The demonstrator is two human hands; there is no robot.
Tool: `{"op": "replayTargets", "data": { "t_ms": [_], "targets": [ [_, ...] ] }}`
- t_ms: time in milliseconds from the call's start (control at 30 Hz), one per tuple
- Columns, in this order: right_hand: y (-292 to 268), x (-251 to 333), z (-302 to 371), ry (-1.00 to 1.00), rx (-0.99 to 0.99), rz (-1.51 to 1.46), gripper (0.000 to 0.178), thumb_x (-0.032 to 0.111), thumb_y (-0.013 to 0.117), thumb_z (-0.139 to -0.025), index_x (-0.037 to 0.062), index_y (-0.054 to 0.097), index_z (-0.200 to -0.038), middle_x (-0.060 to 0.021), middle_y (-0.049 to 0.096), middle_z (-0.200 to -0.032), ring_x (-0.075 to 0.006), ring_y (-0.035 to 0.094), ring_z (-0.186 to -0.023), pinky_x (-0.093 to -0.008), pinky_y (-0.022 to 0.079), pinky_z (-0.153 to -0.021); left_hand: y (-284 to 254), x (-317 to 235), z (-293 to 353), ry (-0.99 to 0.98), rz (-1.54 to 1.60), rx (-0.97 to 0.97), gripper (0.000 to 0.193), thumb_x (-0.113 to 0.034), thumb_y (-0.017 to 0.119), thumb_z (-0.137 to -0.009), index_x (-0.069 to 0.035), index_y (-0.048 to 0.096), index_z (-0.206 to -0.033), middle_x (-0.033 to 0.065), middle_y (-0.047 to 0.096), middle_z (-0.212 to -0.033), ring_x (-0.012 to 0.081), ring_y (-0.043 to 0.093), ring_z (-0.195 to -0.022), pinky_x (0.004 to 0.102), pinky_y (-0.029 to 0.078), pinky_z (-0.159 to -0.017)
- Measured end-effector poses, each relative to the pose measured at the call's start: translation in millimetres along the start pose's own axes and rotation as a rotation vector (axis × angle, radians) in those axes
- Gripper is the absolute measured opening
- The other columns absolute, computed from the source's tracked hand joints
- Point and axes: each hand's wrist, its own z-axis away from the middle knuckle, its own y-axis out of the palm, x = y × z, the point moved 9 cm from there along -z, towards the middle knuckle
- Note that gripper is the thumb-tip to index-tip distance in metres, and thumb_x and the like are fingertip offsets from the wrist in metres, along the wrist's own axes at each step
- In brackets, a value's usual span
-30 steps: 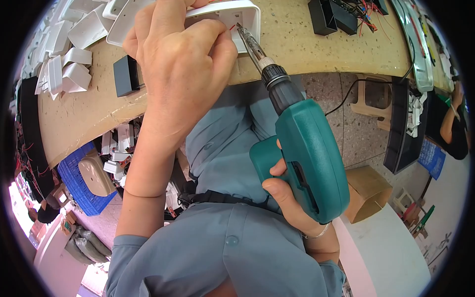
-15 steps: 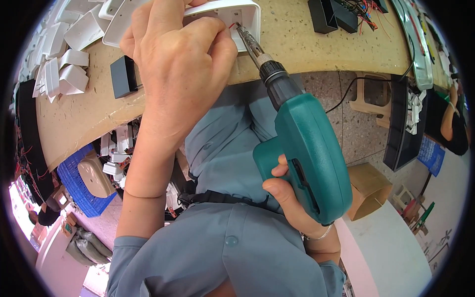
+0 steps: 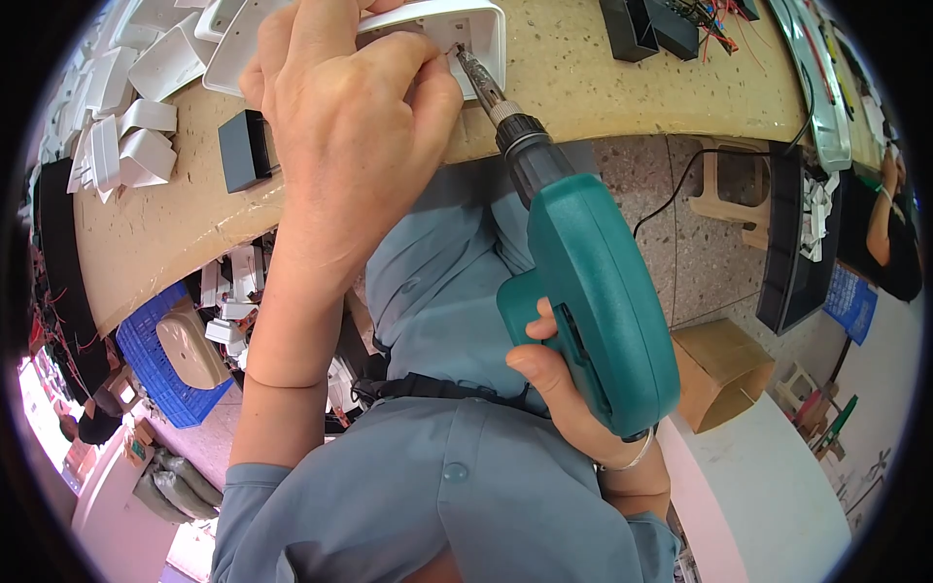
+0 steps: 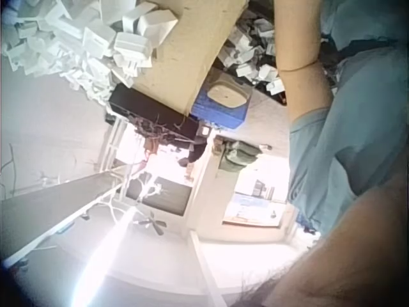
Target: Assembling electronic devices by connecting wires into white plastic housings using a handheld soldering or joining tool.
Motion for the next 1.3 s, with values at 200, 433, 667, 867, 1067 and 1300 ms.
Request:
{"op": "replayTargets", "data": {
  "t_ms": [200,433,667,867,1067,1300],
  "targets": [
    [1,3,-2,-0.032,0.021,0.010,0.037,0.012,0.071,-0.071,0.0031,0.054,-0.102,-0.0045,0.058,-0.090,-0.0140,0.054,-0.080,-0.0277,0.045,-0.072,0,-1,0,-0.004,0.002,0.016,0.006,-0.007,0.061,-0.065,-0.001,0.059,-0.066,0.0082,0.053,-0.085,0.0217,0.048,-0.075,0.0343,0.033,-0.066],
    [-5,-3,4,0.020,-0.011,0.025,0.045,0.020,0.072,-0.070,0.0015,0.050,-0.104,-0.0078,0.056,-0.096,-0.0132,0.054,-0.075,-0.0255,0.044,-0.068,-3,-3,-1,-0.008,0.005,0.035,0.006,-0.006,0.060,-0.066,-0.001,0.059,-0.067,0.0084,0.053,-0.084,0.0215,0.048,-0.074,0.0340,0.034,-0.065],
    [-6,-4,5,0.012,-0.036,0.023,0.065,0.026,0.074,-0.068,-0.0010,0.043,-0.118,-0.0129,0.054,-0.108,-0.0128,0.056,-0.073,-0.0232,0.046,-0.066,8,9,3,-0.140,0.152,0.093,0.010,-0.008,0.060,-0.056,0.000,0.055,-0.059,0.0117,0.050,-0.090,0.0297,0.045,-0.085,0.0399,0.030,-0.072],
    [-2,2,2,0.031,-0.030,-0.047,0.023,0.014,0.071,-0.071,0.0051,0.057,-0.087,-0.0012,0.056,-0.081,-0.0129,0.051,-0.076,-0.0262,0.042,-0.070,4,5,3,-0.095,0.128,0.058,0.008,-0.007,0.060,-0.058,0.000,0.056,-0.060,0.0116,0.051,-0.088,0.0284,0.046,-0.082,0.0392,0.031,-0.070],
    [0,2,-2,0.045,-0.011,-0.027,0.023,0.013,0.072,-0.071,0.0047,0.057,-0.086,-0.0013,0.056,-0.080,-0.0128,0.052,-0.074,-0.0258,0.043,-0.067,7,7,4,-0.105,0.107,0.060,0.009,-0.008,0.059,-0.059,0.000,0.055,-0.060,0.0122,0.051,-0.089,0.0290,0.047,-0.082,0.0396,0.031,-0.069],
    [-1,6,-3,0.005,-0.023,-0.021,0.023,0.013,0.072,-0.071,0.0045,0.057,-0.086,-0.0016,0.056,-0.079,-0.0123,0.052,-0.073,-0.0258,0.043,-0.067,5,5,3,-0.080,0.095,0.061,0.009,-0.008,0.059,-0.059,0.000,0.055,-0.060,0.0126,0.051,-0.089,0.0291,0.047,-0.082,0.0398,0.032,-0.069]
  ]
}}
